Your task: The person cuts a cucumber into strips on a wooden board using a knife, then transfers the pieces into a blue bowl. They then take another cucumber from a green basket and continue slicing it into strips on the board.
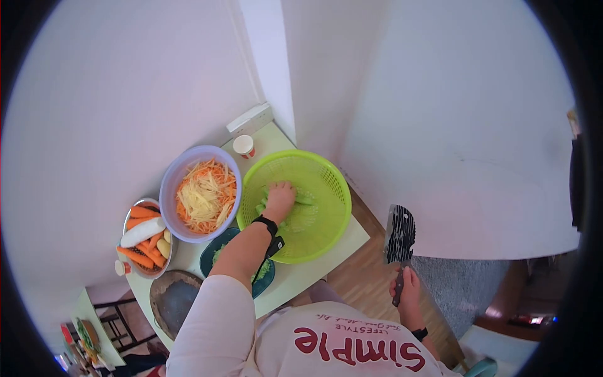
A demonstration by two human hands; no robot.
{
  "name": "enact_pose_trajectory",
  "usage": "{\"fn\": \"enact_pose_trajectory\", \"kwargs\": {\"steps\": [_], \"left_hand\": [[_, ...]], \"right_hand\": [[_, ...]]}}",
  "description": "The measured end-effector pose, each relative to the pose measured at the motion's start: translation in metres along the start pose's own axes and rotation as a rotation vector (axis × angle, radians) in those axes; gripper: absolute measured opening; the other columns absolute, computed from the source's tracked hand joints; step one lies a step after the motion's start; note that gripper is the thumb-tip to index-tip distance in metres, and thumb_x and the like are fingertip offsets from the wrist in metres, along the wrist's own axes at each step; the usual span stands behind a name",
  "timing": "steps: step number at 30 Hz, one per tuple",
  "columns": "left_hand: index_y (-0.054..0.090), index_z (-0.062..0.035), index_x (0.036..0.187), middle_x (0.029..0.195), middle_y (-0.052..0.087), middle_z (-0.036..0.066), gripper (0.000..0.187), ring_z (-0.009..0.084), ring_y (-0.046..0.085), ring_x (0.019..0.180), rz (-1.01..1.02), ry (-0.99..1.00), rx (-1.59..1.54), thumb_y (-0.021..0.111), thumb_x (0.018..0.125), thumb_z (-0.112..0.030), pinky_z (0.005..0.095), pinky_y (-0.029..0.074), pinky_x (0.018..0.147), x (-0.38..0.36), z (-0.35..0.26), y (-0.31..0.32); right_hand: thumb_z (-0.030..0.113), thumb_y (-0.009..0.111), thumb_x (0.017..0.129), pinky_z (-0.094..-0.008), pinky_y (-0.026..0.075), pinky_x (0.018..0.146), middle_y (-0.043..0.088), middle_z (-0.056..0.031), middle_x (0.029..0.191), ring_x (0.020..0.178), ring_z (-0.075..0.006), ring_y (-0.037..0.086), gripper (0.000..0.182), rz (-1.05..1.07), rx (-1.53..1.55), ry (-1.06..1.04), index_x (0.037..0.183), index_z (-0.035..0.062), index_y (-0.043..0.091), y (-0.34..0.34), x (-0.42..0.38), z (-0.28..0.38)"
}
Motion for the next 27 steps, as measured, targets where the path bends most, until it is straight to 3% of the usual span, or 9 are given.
{"fn": "enact_pose_trajectory", "kwargs": {"steps": [3,5,7,11,14,19,21,23,27], "left_hand": [[0.061,-0.0076,0.108,0.102,0.061,0.012,0.031,0.0304,0.057,0.103,-0.094,0.091,-0.07,0.064,0.079,-0.015,0.0501,0.041,0.093,-0.007,-0.009,-0.018],[0.059,-0.0047,0.104,0.097,0.059,0.017,0.033,0.0365,0.058,0.095,-0.37,0.079,-0.419,0.068,0.072,-0.007,0.045,0.046,0.085,-0.013,-0.008,-0.034],[0.058,-0.0039,0.105,0.097,0.059,0.017,0.032,0.0365,0.058,0.095,-0.497,0.014,-0.536,0.067,0.074,-0.006,0.0448,0.046,0.085,-0.033,-0.012,-0.061],[0.055,-0.0026,0.107,0.097,0.058,0.017,0.033,0.0377,0.057,0.092,-0.775,-0.186,-0.74,0.067,0.077,-0.005,0.0461,0.047,0.08,-0.132,-0.003,-0.134],[0.055,-0.0041,0.11,0.098,0.058,0.016,0.035,0.0371,0.056,0.09,-0.857,-0.23,-0.77,0.07,0.079,-0.008,0.0452,0.047,0.079,-0.228,0.017,-0.143],[0.059,-0.0074,0.111,0.099,0.058,0.015,0.037,0.0355,0.056,0.095,-0.719,-0.454,-0.583,0.075,0.078,-0.014,0.043,0.045,0.084,-0.396,0.065,-0.079],[0.063,-0.0102,0.108,0.102,0.058,0.013,0.035,0.0342,0.055,0.1,-0.551,-0.577,-0.498,0.076,0.077,-0.017,0.0435,0.043,0.088,-0.458,0.084,-0.056],[0.064,-0.0119,0.107,0.104,0.058,0.011,0.033,0.0335,0.055,0.102,-0.541,-0.625,-0.416,0.075,0.076,-0.017,0.044,0.043,0.089,-0.51,0.101,-0.039],[0.066,-0.0171,0.108,0.112,0.057,0.008,0.038,0.0317,0.052,0.11,-0.487,-0.661,-0.251,0.076,0.072,-0.015,0.0449,0.041,0.094,-0.571,0.121,-0.016]], "right_hand": [[0.038,0.047,0.103,-0.0241,0.036,0.038,0.052,-0.0042,0.057,0.041,-0.0112,0.046,0.035,0.045,-0.059,-0.025,0.103,0.0043,0.058,0.009,0.016,0.008],[0.036,0.048,0.103,-0.024,0.037,0.038,0.052,-0.0031,0.058,0.042,-0.0106,0.047,0.033,0.08,-0.107,-0.047,0.103,0.0048,0.058,0.022,0.022,0.023],[0.035,0.049,0.103,-0.0239,0.038,0.039,0.052,-0.0021,0.059,0.043,-0.01,0.048,0.031,0.13,-0.156,-0.079,0.103,0.0052,0.058,0.042,0.027,0.038],[0.034,0.048,0.103,-0.0225,0.036,0.038,0.052,-0.0011,0.059,0.043,-0.0081,0.047,0.029,0.294,-0.218,-0.234,0.105,0.0064,0.058,0.095,0.021,0.067],[0.032,0.048,0.103,-0.021,0.035,0.039,0.052,-0.0009,0.06,0.043,-0.007,0.046,0.027,0.455,-0.276,-0.271,0.107,0.0065,0.057,0.146,0.003,0.077],[0.027,0.052,0.101,-0.0202,0.033,0.04,0.053,0.0005,0.063,0.045,-0.0054,0.045,0.023,0.795,-0.453,-0.238,0.109,0.0048,0.057,0.238,-0.055,0.045],[0.026,0.055,0.1,-0.0199,0.032,0.041,0.053,0.0013,0.064,0.046,-0.0047,0.044,0.024,0.889,-0.564,-0.189,0.108,0.004,0.058,0.272,-0.088,0.024],[0.026,0.06,0.097,-0.0238,0.038,0.046,0.056,-0.0018,0.066,0.051,-0.0078,0.049,0.027,1.158,-0.74,-0.24,0.108,0.0018,0.06,0.309,-0.124,-0.012],[0.025,0.063,0.095,-0.0245,0.038,0.046,0.055,-0.0029,0.065,0.05,-0.0081,0.049,0.03,1.27,-0.985,-0.464,0.111,0.0001,0.061,0.364,-0.196,-0.063]]}}
Point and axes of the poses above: each hand's wrist, its own x-axis towards the middle knuckle, its own y-axis out of the palm, z = x × y, the point moved 5 cm from there along x, towards the middle knuckle
